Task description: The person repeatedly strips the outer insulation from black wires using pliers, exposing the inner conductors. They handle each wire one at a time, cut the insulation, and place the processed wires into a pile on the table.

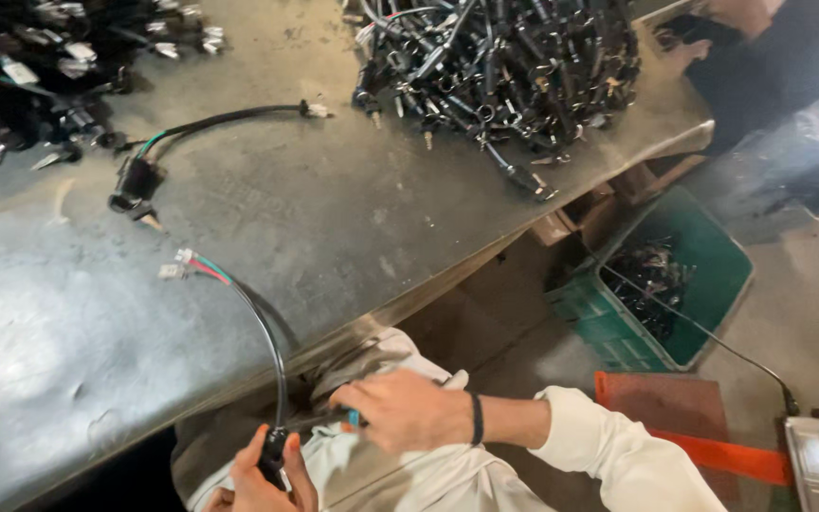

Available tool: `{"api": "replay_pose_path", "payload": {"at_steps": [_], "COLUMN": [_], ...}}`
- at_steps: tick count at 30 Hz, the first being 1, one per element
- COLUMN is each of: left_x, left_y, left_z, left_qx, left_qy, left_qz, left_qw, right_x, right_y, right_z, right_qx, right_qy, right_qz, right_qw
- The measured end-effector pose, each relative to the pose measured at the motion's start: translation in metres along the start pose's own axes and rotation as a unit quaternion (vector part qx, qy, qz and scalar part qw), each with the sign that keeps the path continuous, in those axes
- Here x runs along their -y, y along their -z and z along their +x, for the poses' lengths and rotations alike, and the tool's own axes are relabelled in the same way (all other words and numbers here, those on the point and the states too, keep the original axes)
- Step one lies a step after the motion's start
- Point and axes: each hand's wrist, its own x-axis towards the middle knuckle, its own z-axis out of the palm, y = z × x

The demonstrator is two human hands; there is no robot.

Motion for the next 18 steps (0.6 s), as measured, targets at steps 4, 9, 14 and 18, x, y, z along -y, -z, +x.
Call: {"api": "replay_pose_path", "payload": {"at_steps": [4, 9, 14, 18], "left_x": [-0.060, -0.186, -0.237, -0.162], "left_y": [0.045, 0.033, -0.008, -0.026], "left_z": [0.043, 0.181, 0.243, 0.308], "left_qx": [-0.068, 0.147, 0.130, -0.017], "left_qy": [0.062, -0.252, -0.353, -0.300], "left_qz": [-0.130, -0.459, -0.253, -0.022], "left_qw": [0.987, 0.839, 0.891, 0.953], "right_x": [-0.017, -0.055, -0.074, -0.075], "right_y": [0.043, 0.084, 0.086, 0.083], "right_z": [0.007, 0.056, 0.060, 0.058], "right_qx": [-0.135, -0.165, -0.304, -0.333], "right_qy": [0.036, -0.208, -0.139, -0.143], "right_qz": [-0.131, -0.290, -0.313, -0.311], "right_qw": [0.981, 0.919, 0.889, 0.878]}}
